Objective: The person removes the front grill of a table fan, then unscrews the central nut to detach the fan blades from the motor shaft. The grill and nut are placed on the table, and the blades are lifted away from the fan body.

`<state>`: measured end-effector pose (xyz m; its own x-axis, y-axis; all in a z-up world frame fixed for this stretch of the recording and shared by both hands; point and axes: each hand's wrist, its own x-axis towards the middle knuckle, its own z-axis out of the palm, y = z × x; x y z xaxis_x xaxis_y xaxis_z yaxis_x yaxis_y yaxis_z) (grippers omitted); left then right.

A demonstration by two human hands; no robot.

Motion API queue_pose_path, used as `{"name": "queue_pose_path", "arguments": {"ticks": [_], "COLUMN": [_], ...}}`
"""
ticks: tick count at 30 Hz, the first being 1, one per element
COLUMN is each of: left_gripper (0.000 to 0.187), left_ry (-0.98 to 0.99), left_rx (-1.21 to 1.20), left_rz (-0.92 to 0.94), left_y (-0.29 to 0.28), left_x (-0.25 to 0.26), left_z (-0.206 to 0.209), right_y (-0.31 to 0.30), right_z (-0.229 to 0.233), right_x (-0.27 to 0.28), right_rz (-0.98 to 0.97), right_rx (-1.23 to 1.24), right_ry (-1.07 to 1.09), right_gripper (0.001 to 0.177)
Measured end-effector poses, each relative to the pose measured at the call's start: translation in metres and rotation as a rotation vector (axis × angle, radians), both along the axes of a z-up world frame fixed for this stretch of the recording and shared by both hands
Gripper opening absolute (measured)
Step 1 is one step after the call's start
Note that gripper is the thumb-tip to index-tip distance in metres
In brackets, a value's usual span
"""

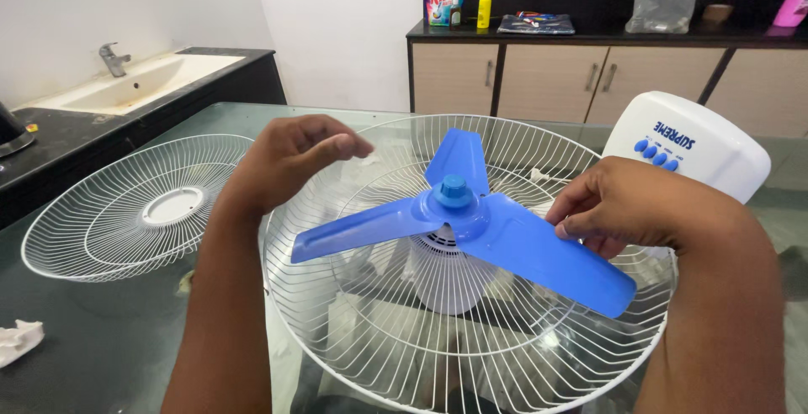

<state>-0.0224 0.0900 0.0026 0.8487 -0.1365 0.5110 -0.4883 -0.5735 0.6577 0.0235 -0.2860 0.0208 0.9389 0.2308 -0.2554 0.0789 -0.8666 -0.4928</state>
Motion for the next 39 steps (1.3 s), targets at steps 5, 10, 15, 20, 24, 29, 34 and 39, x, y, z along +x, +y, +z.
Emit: {"name": "queue_pose_path", "arguments": {"ticks": [5,10,15,20,24,29,34,39], "left_gripper": [0.035,0.046,0.059,0.089,0.09,0.074,0.077,0.077], "left_ry": [0.058,0.118,0.22,0.359,0.354,0.376,0.32,0.306], "left_rx": [-0.131,0.117,0.22,0.507,0.631,0.659,0.629,0.621], "left_rz": [0.186,0.144,0.071,0.01,-0.04,-0.064,-0.049,0.03], "left_y": [0.035,0.039,0.039,0.014,-0.007,-0.008,-0.011,-0.023], "left_x": [0.045,0.049,0.023,-0.004,-0.002,0.003,0.004,-0.001], "left_z": [-0.021,-0.02,0.003,0.015,0.011,0.004,0.004,0.006], "right_y": [0.005,0.046,0.092,0.123,0.128,0.107,0.081,0.068], "right_z": [-0.001,0.016,0.025,0.033,0.016,-0.009,-0.033,-0.061], "right_x": [-0.004,-0.04,-0.034,-0.003,0.009,0.03,0.049,0.051], "right_rz": [0.114,-0.118,0.179,0.363,0.576,0.695,0.684,0.653], "right_rx": [-0.107,-0.31,-0.222,-0.275,-0.096,0.14,0.491,0.777], "right_ry": [-0.094,-0.378,-0.528,-0.571,-0.616,-0.511,-0.279,-0.249], "right_gripper": [0.024,0.03,0.037,0.041,0.041,0.033,0.039,0.038]}}
